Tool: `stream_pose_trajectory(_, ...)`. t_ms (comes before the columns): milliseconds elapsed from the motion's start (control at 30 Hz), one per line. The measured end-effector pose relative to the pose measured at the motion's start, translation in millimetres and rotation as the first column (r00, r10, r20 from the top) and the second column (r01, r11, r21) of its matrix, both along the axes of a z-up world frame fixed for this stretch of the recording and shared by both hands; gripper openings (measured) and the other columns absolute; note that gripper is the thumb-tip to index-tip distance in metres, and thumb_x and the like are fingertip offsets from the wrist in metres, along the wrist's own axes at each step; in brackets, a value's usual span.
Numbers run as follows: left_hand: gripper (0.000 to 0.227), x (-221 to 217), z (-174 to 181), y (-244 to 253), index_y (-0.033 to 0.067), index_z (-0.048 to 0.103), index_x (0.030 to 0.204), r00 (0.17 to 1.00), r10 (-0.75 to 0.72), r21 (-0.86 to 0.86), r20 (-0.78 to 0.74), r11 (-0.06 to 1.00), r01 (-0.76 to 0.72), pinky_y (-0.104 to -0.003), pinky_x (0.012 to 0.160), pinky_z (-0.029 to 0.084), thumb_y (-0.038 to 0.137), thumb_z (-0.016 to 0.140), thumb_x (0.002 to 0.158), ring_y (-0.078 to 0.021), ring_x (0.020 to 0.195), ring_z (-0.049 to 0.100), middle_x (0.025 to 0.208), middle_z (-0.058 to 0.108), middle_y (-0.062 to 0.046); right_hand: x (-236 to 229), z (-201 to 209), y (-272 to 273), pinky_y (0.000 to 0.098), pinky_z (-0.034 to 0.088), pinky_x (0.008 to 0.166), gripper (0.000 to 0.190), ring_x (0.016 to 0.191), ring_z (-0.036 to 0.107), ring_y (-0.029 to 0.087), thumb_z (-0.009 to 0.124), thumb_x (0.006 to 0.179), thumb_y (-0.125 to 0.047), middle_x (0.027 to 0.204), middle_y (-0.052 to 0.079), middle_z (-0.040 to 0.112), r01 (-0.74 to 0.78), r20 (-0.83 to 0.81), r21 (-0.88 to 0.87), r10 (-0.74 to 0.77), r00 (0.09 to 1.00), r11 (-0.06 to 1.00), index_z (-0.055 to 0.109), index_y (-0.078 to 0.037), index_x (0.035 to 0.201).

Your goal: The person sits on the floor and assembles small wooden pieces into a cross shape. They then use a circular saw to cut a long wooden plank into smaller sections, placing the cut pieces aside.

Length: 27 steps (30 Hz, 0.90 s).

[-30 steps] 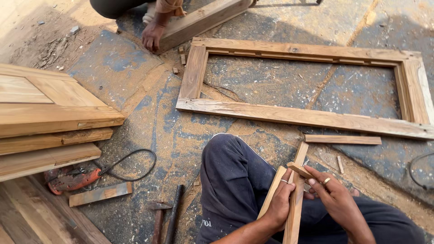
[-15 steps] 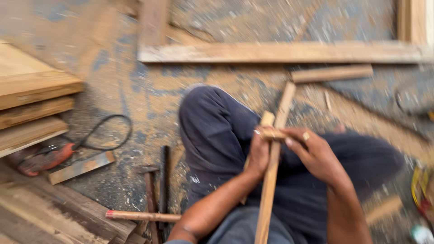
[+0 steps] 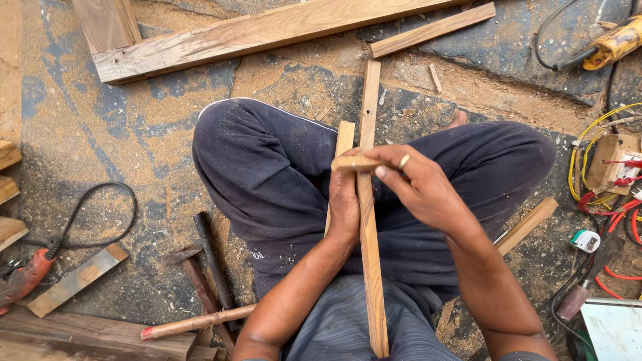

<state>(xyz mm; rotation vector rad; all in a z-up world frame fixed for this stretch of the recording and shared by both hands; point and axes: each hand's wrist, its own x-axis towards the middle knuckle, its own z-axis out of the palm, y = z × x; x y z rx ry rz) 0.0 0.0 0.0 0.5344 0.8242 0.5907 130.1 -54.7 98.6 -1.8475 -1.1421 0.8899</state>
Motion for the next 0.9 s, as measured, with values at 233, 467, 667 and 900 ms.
stream_pose_trajectory(233, 0.039, -5.1, 11.6, -3.9, 0.0119, 0.052, 0.129, 0.995, -0.067, 0.074, -0.079, 0.995, 0.073, -0.020, 0.060, 0.046, 0.045, 0.046, 0.109, -0.0052, 0.070, 0.055, 0.084, 0.058, -0.001, -19.1, 9.5, -20.7, 0.0335, 0.057, 0.088, 0.028, 0.102, 0.072, 0.022, 0.064, 0.100, -0.009, 0.113, 0.011, 0.070, 0.028, 0.047, 0.031, -0.030, 0.998, 0.999, 0.068, -0.005, 0.127)
stream_pose_trajectory(467, 0.030, -8.3, 12.7, -7.5, 0.0097, 0.052, 0.124, 0.990, -0.121, 0.031, -0.076, 0.992, 0.123, -0.023, 0.053, 0.045, 0.036, 0.044, 0.112, -0.0063, 0.064, 0.053, 0.082, 0.055, 0.000, -8.8, -3.5, -5.5, 0.0337, 0.057, 0.092, 0.026, 0.108, 0.071, 0.023, 0.063, 0.103, -0.007, 0.119, 0.012, 0.069, 0.092, 0.076, 0.132, -0.103, 0.992, 0.987, 0.066, -0.004, 0.129)
stream_pose_trajectory(667, 0.032, -9.7, 10.7, -10.7, 0.0102, 0.050, 0.124, 0.992, -0.109, 0.039, -0.070, 0.993, 0.112, -0.023, 0.051, 0.046, 0.039, 0.044, 0.112, -0.0069, 0.061, 0.053, 0.080, 0.055, -0.001, -0.5, -6.0, -6.9, 0.0335, 0.056, 0.091, 0.027, 0.105, 0.072, 0.023, 0.064, 0.102, -0.008, 0.115, 0.011, 0.070, 0.048, 0.008, 0.049, -0.048, 0.999, 0.998, 0.067, -0.004, 0.128)
stream_pose_trajectory(900, 0.035, -5.6, 6.5, -6.9, 0.0130, 0.050, 0.127, 0.987, -0.126, 0.065, -0.102, 0.989, 0.133, -0.022, 0.056, 0.048, 0.043, 0.044, 0.110, -0.0067, 0.066, 0.056, 0.084, 0.059, -0.001, -16.5, 9.6, -22.8, 0.0318, 0.056, 0.089, 0.025, 0.105, 0.072, 0.021, 0.065, 0.100, -0.010, 0.113, 0.011, 0.071, 0.052, 0.027, 0.002, -0.052, 0.998, 0.999, 0.068, -0.004, 0.124)
